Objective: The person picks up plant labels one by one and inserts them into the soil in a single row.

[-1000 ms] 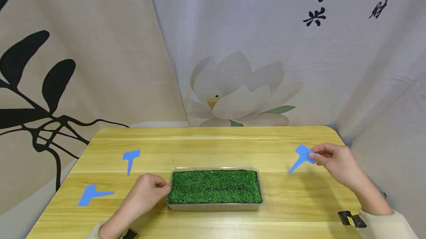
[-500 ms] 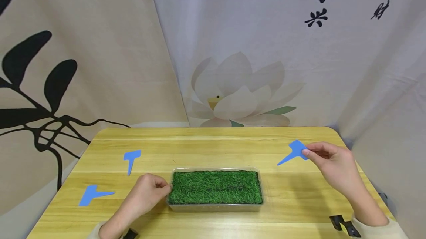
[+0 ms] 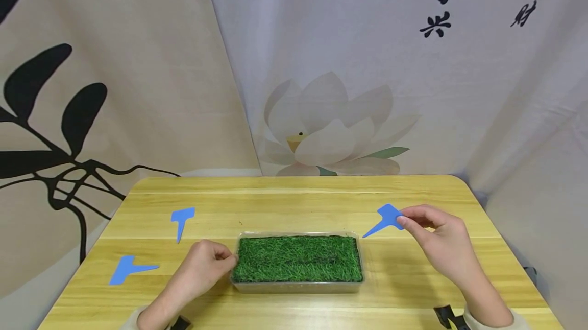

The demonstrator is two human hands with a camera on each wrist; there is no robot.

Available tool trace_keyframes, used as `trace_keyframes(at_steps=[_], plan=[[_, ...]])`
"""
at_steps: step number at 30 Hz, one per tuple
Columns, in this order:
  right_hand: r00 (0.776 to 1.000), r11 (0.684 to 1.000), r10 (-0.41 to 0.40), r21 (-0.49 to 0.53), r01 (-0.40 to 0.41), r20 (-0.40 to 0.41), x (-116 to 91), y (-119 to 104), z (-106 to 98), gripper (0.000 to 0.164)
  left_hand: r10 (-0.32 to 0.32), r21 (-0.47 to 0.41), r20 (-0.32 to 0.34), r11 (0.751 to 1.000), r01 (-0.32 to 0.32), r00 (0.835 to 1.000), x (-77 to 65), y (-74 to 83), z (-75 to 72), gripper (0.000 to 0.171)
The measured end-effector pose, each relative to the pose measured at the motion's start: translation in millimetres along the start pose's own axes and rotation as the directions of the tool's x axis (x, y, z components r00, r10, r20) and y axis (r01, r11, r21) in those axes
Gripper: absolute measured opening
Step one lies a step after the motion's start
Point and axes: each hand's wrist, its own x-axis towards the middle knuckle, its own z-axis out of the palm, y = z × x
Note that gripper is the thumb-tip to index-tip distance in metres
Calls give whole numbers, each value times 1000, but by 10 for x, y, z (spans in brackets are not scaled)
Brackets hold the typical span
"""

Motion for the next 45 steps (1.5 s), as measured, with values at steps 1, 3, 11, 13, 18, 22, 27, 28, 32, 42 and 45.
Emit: trace_keyframes(at_steps=[1, 3, 11, 13, 18, 22, 27, 28, 32, 42, 45], plan=[[1000, 1000, -3, 3, 3, 0, -10, -17, 19, 10, -2, -2, 2, 1000, 2, 1000, 0, -1, -2, 32], [1000, 1000, -9, 8, 9, 0, -27, -45, 52, 10, -6, -9, 5, 1000, 6, 1000, 0, -2, -5, 33], [997, 994, -75, 77, 73, 29, -75, -116, 195, 17, -15, -15, 3, 1000, 15, 1000, -6, 7, 3, 32], [995, 991, -99, 88, 96, 33, -84, -134, 236, 19, -14, -15, 2, 1000, 14, 1000, -5, 8, 3, 32], [989, 984, -137, 118, 130, 48, -103, -171, 330, 24, -9, -6, -1, 1000, 9, 1000, -6, 5, 6, 33], [986, 979, -157, 139, 148, 56, -115, -182, 396, 26, -9, 1, -5, 1000, 9, 1000, -10, 3, 10, 32], [982, 975, -172, 155, 159, 78, -139, -190, 458, 25, -4, 3, -7, 1000, 4, 1000, -12, 4, 11, 32], [981, 974, -177, 157, 162, 82, -142, -191, 468, 24, -2, 3, -9, 1000, 2, 1000, -11, 5, 10, 32], [978, 974, -186, 149, 170, 98, -154, -188, 507, 23, -3, 1, -16, 1000, 3, 1000, -11, 14, 4, 32], [974, 977, -188, 125, 172, 125, -167, -172, 584, 28, -6, -2, -22, 1000, 6, 1000, -20, 20, 6, 35], [971, 973, -205, 133, 189, 122, -184, -172, 607, 30, -5, -7, -19, 1000, 5, 1000, -22, 22, 10, 38]])
